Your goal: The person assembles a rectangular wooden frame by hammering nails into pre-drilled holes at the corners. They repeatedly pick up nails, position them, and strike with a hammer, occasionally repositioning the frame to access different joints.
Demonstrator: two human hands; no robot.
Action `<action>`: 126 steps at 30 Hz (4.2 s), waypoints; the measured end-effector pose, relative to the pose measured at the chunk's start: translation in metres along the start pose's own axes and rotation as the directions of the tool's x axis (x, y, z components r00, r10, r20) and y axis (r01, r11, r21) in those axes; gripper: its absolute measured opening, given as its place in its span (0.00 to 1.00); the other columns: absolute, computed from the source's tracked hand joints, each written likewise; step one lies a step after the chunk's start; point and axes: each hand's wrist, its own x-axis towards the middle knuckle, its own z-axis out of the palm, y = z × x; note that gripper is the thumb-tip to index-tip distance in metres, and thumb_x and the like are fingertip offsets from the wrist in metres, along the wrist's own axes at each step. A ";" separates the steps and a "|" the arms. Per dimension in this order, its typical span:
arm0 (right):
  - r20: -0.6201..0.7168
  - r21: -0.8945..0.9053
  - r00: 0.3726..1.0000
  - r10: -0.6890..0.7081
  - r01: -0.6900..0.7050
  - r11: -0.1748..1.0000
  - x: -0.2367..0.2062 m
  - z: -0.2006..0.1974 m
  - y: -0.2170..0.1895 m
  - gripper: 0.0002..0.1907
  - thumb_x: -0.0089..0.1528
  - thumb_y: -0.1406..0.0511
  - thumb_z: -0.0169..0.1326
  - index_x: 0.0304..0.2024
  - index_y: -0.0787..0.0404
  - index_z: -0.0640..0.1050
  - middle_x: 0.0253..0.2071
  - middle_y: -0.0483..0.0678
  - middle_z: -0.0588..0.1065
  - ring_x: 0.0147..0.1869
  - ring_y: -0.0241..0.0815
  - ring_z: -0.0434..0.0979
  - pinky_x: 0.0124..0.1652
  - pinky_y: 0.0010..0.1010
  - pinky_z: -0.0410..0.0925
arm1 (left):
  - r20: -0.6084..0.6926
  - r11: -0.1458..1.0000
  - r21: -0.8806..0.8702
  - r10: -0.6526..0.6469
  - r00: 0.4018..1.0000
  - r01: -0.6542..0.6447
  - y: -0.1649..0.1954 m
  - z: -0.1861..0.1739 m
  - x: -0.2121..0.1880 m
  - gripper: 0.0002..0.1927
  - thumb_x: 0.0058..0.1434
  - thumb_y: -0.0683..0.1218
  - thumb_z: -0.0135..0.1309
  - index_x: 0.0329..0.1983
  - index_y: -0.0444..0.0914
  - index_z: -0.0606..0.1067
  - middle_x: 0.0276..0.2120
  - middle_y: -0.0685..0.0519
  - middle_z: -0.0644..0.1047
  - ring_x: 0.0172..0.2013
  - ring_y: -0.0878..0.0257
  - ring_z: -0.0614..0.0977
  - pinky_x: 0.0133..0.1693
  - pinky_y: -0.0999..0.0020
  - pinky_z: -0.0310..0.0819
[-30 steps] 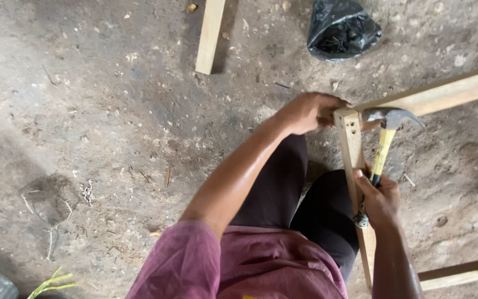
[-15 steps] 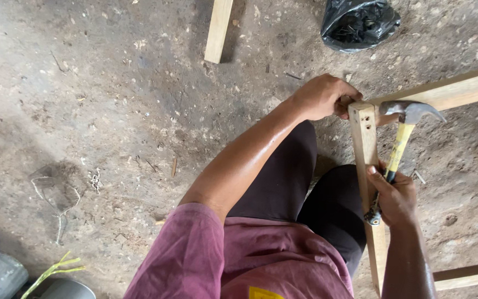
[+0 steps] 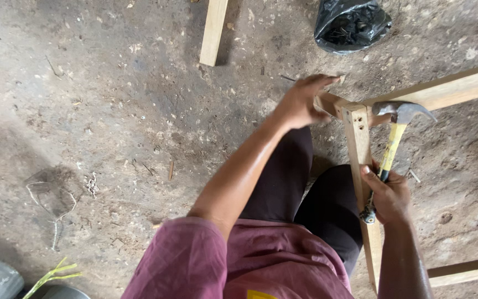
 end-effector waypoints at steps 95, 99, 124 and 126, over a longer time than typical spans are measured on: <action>-0.056 -0.261 0.997 0.046 -0.059 0.964 -0.006 0.010 -0.035 0.23 0.63 0.58 0.59 0.58 0.60 0.81 0.37 0.49 0.83 0.36 0.37 0.78 0.38 0.30 0.70 | -0.096 0.916 0.393 -0.043 0.994 0.077 -0.036 0.062 -0.005 0.22 0.56 0.45 0.65 0.53 0.38 0.74 0.54 0.46 0.76 0.62 0.46 0.76 0.60 0.59 0.78; -0.003 -0.084 1.000 -0.027 0.026 0.996 -0.003 0.006 -0.029 0.25 0.62 0.59 0.61 0.59 0.64 0.79 0.39 0.47 0.82 0.39 0.32 0.77 0.40 0.25 0.70 | -0.088 0.921 0.379 -0.064 0.994 0.092 -0.038 0.064 -0.004 0.24 0.55 0.44 0.65 0.54 0.36 0.73 0.54 0.44 0.76 0.61 0.45 0.75 0.59 0.58 0.76; 0.094 0.120 0.990 0.105 -0.115 0.986 0.010 -0.037 0.035 0.21 0.62 0.67 0.58 0.56 0.71 0.78 0.41 0.51 0.82 0.40 0.37 0.80 0.36 0.27 0.72 | -0.107 0.987 0.149 -0.036 0.994 0.052 -0.035 0.069 -0.012 0.18 0.56 0.39 0.63 0.49 0.40 0.73 0.51 0.49 0.78 0.57 0.52 0.78 0.60 0.61 0.78; 0.113 0.131 0.989 0.095 -0.110 0.985 0.010 -0.038 0.035 0.19 0.62 0.68 0.59 0.55 0.71 0.79 0.41 0.51 0.82 0.40 0.37 0.80 0.37 0.27 0.72 | -0.063 0.989 0.103 -0.095 0.993 0.101 -0.029 0.064 -0.011 0.22 0.54 0.41 0.65 0.52 0.40 0.73 0.53 0.50 0.78 0.58 0.53 0.78 0.63 0.59 0.77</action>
